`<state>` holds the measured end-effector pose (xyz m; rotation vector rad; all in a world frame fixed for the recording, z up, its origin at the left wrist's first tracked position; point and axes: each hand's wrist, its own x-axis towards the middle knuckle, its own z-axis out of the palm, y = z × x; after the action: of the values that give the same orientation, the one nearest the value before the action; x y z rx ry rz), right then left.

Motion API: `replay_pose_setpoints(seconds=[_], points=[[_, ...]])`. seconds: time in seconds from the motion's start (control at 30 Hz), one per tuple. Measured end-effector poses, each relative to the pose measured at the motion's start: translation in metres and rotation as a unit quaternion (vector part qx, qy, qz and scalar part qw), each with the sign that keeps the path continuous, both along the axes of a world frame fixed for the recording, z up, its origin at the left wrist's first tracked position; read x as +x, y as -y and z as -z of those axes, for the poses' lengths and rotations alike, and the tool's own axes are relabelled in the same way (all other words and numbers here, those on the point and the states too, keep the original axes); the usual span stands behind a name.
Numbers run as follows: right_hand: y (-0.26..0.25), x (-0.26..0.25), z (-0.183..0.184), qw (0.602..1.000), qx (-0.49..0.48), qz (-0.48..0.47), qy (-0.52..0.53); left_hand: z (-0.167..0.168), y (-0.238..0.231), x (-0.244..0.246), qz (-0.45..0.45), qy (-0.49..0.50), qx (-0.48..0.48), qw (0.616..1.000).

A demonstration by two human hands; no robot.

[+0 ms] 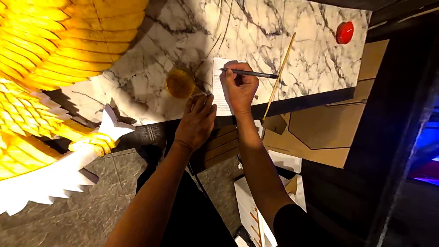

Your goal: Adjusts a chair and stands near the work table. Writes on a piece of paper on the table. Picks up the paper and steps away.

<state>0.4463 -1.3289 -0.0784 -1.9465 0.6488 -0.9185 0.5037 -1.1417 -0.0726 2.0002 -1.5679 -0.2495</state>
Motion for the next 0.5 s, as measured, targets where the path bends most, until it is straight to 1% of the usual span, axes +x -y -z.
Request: replay_pose_setpoints(seconds=[0.13,0.5], points=[[-0.0006,-0.0017,-0.0014,0.999,0.016,0.023,0.019,-0.0003,-0.0003,0.0004,0.0,-0.002,-0.006,1.0],[-0.0007,-0.0013,-0.0003,1.0,0.019,0.003,0.01,0.0022,-0.0001,-0.0008,-0.006,0.003,-0.013,1.0]])
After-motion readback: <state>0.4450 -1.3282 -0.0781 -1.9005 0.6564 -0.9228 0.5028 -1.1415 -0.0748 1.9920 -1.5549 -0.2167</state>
